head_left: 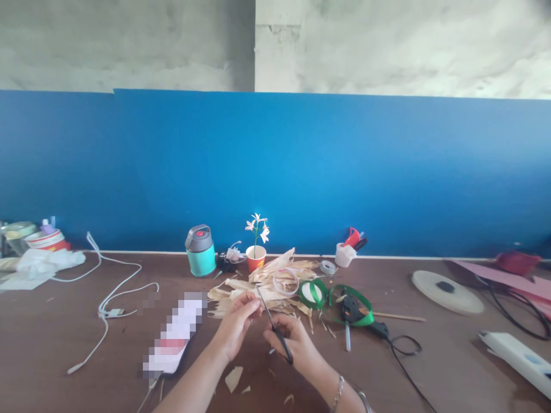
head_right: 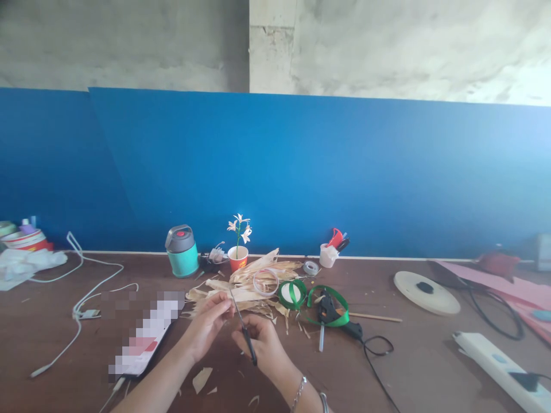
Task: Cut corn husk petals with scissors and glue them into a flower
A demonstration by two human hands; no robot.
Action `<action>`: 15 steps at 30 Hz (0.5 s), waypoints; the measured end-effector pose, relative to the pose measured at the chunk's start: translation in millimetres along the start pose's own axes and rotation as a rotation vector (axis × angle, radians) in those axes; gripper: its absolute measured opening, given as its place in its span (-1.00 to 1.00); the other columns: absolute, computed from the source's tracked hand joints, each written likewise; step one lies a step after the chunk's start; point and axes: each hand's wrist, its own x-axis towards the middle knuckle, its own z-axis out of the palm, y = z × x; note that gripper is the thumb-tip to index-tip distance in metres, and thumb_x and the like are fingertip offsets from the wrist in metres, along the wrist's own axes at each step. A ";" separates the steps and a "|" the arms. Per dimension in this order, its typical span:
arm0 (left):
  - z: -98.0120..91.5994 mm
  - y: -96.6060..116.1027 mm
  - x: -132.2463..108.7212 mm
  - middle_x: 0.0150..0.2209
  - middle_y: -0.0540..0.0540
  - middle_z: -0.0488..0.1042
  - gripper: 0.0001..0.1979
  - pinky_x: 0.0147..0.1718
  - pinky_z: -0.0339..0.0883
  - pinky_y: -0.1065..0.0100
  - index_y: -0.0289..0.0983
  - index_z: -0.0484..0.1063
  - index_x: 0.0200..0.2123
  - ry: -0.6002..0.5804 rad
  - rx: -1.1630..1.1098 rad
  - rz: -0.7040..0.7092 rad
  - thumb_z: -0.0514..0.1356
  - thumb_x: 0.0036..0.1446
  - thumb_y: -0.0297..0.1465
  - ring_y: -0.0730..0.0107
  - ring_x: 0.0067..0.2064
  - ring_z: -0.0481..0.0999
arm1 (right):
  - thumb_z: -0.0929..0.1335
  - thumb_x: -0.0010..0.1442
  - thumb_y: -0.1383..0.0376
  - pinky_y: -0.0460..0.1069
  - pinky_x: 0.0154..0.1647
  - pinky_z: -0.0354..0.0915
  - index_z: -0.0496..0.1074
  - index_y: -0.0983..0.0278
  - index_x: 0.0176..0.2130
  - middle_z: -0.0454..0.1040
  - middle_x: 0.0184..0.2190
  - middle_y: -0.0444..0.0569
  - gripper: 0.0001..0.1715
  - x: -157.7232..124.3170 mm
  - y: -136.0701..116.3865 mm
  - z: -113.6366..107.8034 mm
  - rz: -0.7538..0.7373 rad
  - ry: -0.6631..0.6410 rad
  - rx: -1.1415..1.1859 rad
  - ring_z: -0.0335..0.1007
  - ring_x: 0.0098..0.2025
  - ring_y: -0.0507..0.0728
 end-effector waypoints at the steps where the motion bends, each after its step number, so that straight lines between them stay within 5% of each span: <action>1: -0.6 0.2 0.1 -0.57 0.04 0.38 -0.82 -0.39 0.18 0.47 -0.30 0.38 -0.57 -0.005 0.010 -0.001 0.31 -0.09 -0.37 0.52 -0.47 0.30 | 0.46 -0.09 0.06 -0.18 -0.73 -0.09 0.30 0.30 -0.50 0.14 -0.76 -0.31 -0.59 -0.2 -0.5 0.0 0.005 -0.002 0.004 -0.06 -0.72 -0.12; 15: -3.7 8.6 -0.9 -0.56 0.04 0.41 -0.83 -0.42 0.18 0.46 -0.29 0.40 -0.53 -0.023 0.096 -0.040 0.33 -0.12 -0.35 0.51 -0.49 0.35 | 0.46 -0.14 0.05 -0.19 -0.78 -0.09 0.32 0.30 -0.46 0.18 -0.76 -0.33 -0.58 -2.9 -8.0 -1.8 0.094 -0.045 0.094 0.00 -0.76 -0.12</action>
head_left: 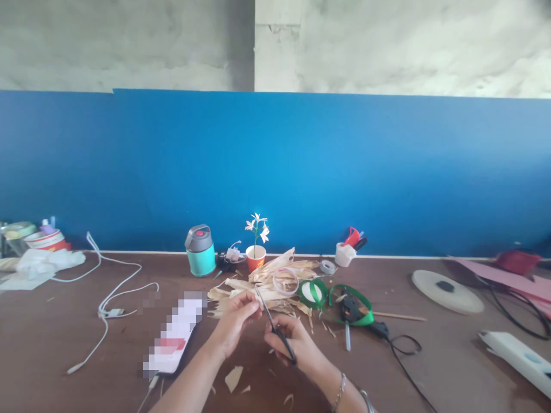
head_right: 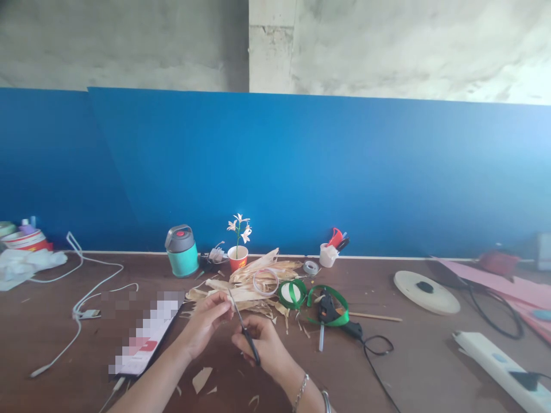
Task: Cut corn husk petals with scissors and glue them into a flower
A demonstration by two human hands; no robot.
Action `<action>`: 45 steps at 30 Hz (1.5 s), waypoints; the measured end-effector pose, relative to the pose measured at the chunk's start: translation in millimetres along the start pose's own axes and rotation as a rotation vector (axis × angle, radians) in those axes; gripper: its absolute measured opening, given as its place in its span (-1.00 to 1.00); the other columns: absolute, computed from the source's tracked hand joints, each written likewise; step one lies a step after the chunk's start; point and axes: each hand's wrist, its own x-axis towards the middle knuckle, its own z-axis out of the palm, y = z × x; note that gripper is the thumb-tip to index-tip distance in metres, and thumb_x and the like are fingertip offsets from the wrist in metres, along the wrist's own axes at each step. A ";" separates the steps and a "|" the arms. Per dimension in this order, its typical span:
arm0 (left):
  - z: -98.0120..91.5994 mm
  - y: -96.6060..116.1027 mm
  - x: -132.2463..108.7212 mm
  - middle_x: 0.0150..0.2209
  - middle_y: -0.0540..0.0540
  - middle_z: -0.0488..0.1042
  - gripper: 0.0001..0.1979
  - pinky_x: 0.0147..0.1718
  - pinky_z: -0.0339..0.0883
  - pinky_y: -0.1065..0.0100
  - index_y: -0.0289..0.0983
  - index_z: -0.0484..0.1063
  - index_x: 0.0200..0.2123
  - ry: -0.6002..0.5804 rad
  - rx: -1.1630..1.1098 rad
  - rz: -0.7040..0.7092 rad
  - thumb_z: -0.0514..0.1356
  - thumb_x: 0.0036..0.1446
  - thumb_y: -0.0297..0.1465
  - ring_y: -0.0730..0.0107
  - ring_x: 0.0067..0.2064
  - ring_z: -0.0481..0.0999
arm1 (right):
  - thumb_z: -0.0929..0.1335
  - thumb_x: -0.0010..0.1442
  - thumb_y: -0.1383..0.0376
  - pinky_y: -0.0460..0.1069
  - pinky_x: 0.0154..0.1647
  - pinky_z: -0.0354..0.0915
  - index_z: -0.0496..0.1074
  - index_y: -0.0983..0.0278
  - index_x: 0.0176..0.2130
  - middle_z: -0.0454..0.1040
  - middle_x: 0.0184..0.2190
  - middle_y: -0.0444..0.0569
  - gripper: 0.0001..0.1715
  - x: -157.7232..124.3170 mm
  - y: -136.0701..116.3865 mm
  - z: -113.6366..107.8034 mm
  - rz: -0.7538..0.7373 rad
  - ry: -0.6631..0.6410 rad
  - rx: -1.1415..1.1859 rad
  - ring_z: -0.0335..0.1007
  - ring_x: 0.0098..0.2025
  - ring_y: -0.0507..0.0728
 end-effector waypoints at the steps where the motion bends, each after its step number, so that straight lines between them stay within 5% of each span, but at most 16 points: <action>1: 0.0 0.1 0.0 -0.55 0.03 0.42 -0.83 -0.41 0.18 0.46 -0.29 0.41 -0.53 -0.002 0.008 0.000 0.33 -0.12 -0.36 0.50 -0.48 0.35 | 0.46 -0.15 0.04 -0.19 -0.78 -0.08 0.32 0.30 -0.46 0.18 -0.76 -0.32 -0.58 -0.1 0.1 -0.1 -0.003 -0.004 0.002 0.01 -0.76 -0.12; 45: 0.0 6.0 -2.1 -0.60 0.03 0.40 -0.84 -0.44 0.18 0.46 -0.31 0.41 -0.61 -0.027 0.030 -0.052 0.34 -0.18 -0.40 0.51 -0.51 0.33 | 0.46 -0.13 0.08 -0.16 -0.73 -0.12 0.35 0.32 -0.49 0.18 -0.74 -0.29 -0.63 1.2 0.9 -2.2 -0.021 0.027 -0.108 -0.06 -0.73 -0.13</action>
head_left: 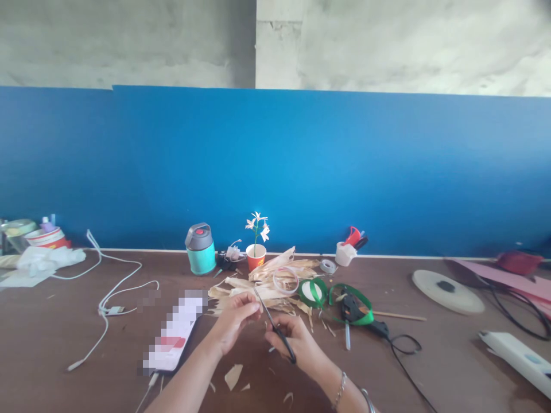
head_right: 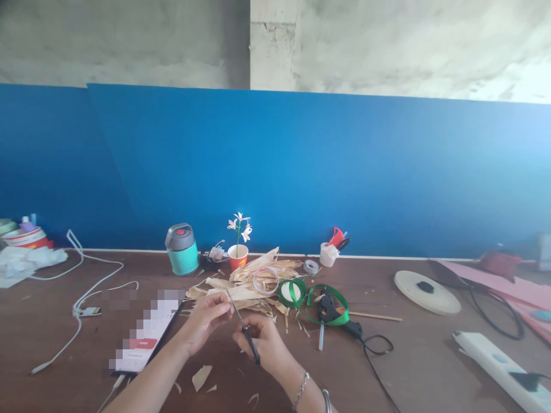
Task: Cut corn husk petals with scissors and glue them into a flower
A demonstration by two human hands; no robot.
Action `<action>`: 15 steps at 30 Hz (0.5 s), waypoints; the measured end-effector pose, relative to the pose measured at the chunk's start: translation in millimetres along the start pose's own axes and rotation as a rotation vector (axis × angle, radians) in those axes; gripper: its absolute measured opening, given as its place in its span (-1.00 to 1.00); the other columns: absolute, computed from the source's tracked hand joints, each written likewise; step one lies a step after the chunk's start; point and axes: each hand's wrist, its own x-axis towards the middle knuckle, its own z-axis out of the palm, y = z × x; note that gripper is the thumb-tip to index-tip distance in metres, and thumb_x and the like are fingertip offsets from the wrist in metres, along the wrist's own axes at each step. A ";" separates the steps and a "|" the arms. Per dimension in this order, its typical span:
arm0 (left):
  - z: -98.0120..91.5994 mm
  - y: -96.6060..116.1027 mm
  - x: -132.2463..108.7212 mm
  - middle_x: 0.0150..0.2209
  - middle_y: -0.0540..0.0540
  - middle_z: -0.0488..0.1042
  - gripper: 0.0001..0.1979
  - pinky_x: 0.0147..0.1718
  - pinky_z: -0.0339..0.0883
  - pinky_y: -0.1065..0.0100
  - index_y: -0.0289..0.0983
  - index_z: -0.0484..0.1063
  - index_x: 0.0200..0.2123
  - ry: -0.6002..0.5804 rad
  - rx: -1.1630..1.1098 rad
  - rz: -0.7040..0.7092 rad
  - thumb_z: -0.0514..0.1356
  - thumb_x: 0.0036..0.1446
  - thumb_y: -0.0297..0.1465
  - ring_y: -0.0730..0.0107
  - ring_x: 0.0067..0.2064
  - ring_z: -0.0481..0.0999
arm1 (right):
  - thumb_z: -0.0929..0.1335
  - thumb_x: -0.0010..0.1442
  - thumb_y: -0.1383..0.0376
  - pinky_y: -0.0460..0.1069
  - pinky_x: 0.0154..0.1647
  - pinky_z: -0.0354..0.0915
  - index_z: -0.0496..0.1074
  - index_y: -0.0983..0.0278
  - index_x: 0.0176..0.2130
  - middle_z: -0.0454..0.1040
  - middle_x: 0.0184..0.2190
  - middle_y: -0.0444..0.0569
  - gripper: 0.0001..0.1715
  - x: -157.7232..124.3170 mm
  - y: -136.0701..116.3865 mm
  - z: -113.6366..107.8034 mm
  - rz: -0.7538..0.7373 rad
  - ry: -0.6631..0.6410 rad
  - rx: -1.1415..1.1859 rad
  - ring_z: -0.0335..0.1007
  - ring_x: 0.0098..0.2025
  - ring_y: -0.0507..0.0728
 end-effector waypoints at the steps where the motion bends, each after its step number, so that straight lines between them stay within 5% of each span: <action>1: -0.2 0.2 -0.1 -0.59 0.03 0.40 -0.84 -0.44 0.18 0.46 -0.31 0.41 -0.61 -0.001 0.000 -0.001 0.34 -0.17 -0.40 0.51 -0.51 0.33 | 0.46 -0.12 0.09 -0.16 -0.73 -0.11 0.36 0.32 -0.49 0.19 -0.74 -0.28 -0.63 0.0 0.1 -0.5 0.000 -0.001 -0.006 -0.06 -0.73 -0.13; 15: -0.6 3.5 -1.5 -0.61 0.04 0.40 -0.82 -0.47 0.13 0.48 -0.31 0.37 -0.61 -0.006 0.046 -0.013 0.33 -0.18 -0.39 0.54 -0.53 0.31 | 0.42 -0.08 0.19 -0.17 -0.72 -0.09 0.37 0.31 -0.46 0.20 -0.73 -0.28 -0.76 -2.3 -2.2 -3.7 0.033 -0.003 -0.072 -0.04 -0.72 -0.12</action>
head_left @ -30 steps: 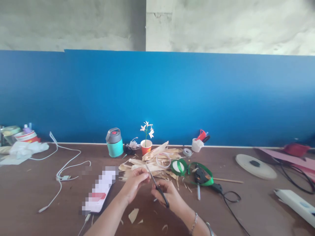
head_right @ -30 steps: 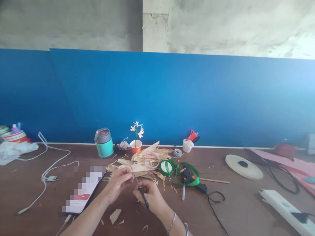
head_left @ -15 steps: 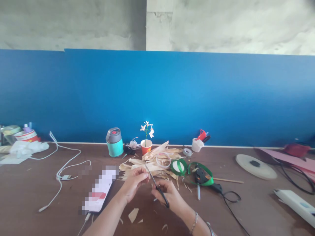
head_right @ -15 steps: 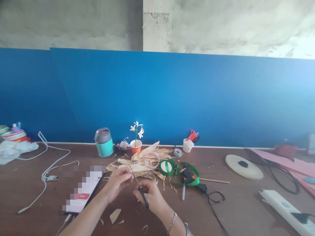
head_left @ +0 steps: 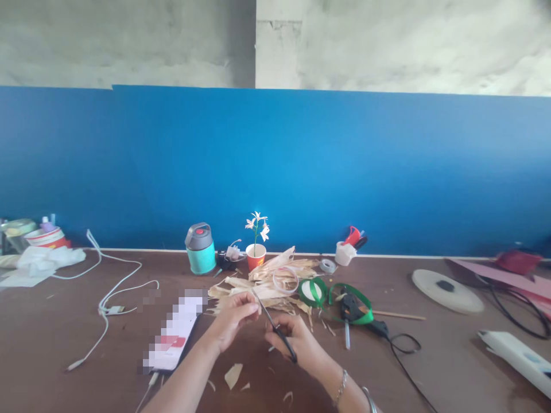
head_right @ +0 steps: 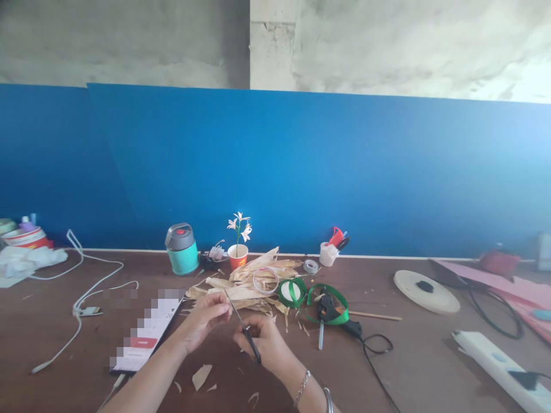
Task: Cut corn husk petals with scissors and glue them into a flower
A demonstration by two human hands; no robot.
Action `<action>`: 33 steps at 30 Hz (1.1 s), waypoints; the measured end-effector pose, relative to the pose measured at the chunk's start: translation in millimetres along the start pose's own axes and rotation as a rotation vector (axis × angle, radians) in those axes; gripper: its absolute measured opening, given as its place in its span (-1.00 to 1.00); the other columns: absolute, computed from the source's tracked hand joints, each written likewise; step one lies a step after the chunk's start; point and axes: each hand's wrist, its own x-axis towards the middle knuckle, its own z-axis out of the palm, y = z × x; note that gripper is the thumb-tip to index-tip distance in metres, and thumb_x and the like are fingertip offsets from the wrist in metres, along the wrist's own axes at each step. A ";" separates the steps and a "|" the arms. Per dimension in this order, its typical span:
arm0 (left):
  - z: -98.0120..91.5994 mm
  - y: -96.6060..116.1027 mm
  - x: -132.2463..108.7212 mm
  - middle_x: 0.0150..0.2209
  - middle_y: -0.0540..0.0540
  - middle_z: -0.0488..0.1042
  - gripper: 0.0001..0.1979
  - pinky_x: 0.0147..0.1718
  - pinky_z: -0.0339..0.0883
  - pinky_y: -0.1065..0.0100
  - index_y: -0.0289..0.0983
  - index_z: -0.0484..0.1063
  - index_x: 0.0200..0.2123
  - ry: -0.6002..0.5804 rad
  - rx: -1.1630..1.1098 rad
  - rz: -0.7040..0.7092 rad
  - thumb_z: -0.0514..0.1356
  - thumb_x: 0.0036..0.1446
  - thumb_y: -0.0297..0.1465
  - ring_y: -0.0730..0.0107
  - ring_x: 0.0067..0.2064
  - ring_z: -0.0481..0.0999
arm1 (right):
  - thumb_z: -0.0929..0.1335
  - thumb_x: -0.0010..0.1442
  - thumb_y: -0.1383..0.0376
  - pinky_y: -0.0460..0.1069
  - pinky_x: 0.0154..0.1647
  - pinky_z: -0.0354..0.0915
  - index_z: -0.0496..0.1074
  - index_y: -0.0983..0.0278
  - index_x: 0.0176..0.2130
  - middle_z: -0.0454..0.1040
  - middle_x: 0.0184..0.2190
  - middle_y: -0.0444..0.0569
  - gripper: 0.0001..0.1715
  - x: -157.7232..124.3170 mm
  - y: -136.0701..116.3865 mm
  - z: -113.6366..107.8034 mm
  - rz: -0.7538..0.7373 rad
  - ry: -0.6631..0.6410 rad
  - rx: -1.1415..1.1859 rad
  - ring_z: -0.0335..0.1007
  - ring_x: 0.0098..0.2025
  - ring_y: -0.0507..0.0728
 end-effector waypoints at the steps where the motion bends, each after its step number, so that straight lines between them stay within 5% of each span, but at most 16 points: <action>1: -0.3 -0.1 0.0 -0.61 0.04 0.40 -0.82 -0.46 0.13 0.48 -0.31 0.37 -0.60 -0.004 0.001 -0.004 0.33 -0.18 -0.39 0.54 -0.53 0.31 | 0.41 -0.07 0.20 -0.17 -0.72 -0.09 0.37 0.31 -0.46 0.19 -0.73 -0.28 -0.77 0.0 0.2 -0.4 0.000 -0.001 -0.006 -0.05 -0.72 -0.12; 26: -5.7 -0.3 2.0 -0.62 0.04 0.42 -0.82 -0.48 0.10 0.48 -0.31 0.36 -0.61 -0.046 0.008 -0.025 0.32 -0.18 -0.39 0.55 -0.54 0.29 | 0.46 -0.14 0.17 -0.17 -0.74 -0.08 0.39 0.31 -0.51 0.24 -0.75 -0.26 -0.72 2.0 -0.2 -2.2 -0.029 0.016 -0.019 -0.02 -0.74 -0.11; 33: -7.5 -5.6 6.2 -0.57 0.01 0.45 -0.76 -0.41 0.20 0.44 -0.30 0.36 -0.59 0.025 -0.052 -0.018 0.37 -0.22 -0.35 0.50 -0.49 0.36 | 0.40 -0.09 0.20 -0.14 -0.70 -0.01 0.22 0.22 -0.29 0.18 -0.75 -0.35 -0.64 9.7 6.4 -19.8 -0.121 0.332 -0.146 0.02 -0.72 -0.04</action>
